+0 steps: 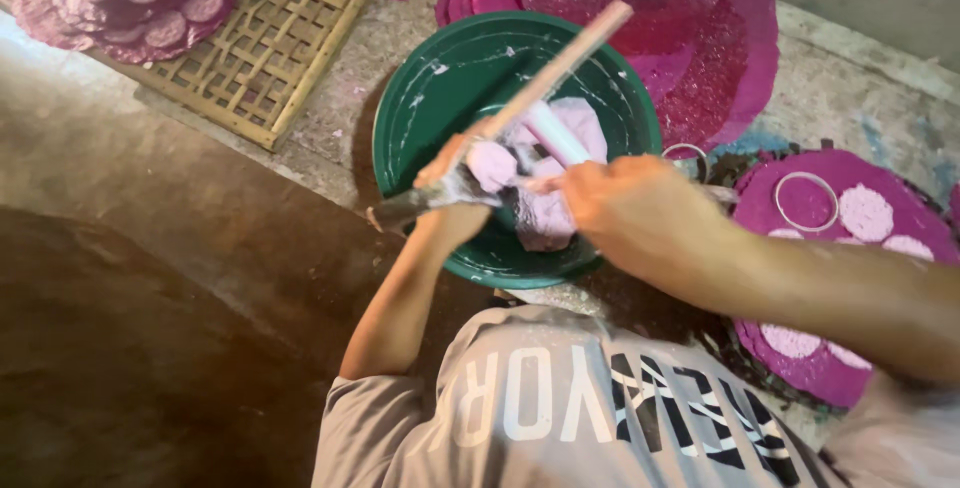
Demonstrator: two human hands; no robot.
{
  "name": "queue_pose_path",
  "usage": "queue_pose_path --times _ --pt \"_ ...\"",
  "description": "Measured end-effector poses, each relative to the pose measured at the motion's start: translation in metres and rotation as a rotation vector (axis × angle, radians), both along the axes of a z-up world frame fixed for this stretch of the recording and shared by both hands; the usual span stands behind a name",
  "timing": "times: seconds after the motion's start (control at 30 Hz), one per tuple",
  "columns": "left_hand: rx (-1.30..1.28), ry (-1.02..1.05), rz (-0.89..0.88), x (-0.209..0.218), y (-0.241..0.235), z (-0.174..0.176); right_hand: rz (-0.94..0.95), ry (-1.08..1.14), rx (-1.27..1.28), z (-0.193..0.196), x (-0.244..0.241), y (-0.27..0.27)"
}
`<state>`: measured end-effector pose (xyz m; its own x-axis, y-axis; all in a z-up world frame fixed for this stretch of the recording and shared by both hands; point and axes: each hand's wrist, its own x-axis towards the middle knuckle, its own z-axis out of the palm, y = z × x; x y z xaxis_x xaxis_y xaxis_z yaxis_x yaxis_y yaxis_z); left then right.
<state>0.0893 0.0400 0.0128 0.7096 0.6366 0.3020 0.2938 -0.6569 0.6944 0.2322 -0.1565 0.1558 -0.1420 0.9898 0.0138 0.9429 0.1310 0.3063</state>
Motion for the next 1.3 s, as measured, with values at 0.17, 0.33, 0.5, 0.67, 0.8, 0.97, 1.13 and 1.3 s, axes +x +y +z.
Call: queue_pose_path --times 0.17,0.33,0.5,0.67,0.8,0.97,1.13,1.3 --pt "0.242 -0.239 0.137 0.001 0.011 0.016 -0.254 0.499 0.196 0.026 0.006 -0.001" --pt "0.132 -0.183 0.267 0.008 0.006 0.018 -0.118 1.104 0.370 -0.080 -0.014 0.024" --pt "0.397 -0.198 0.173 0.002 0.020 0.010 -0.264 1.286 0.125 -0.122 0.004 -0.006" --pt "0.578 -0.127 0.223 0.021 0.012 0.013 -0.586 1.257 0.185 -0.113 0.027 0.018" --pt "0.139 -0.008 0.330 0.023 0.011 0.004 -0.265 1.211 0.407 -0.138 0.004 0.020" --pt "0.116 -0.187 0.344 0.021 0.057 -0.027 -0.202 1.288 0.231 -0.161 0.005 -0.007" --pt "-0.507 -0.574 0.133 0.017 0.060 -0.036 -0.556 1.436 0.095 -0.154 0.055 -0.006" --pt "-1.428 -0.565 -0.511 0.041 -0.048 -0.009 -0.160 1.625 0.573 -0.120 0.081 -0.013"
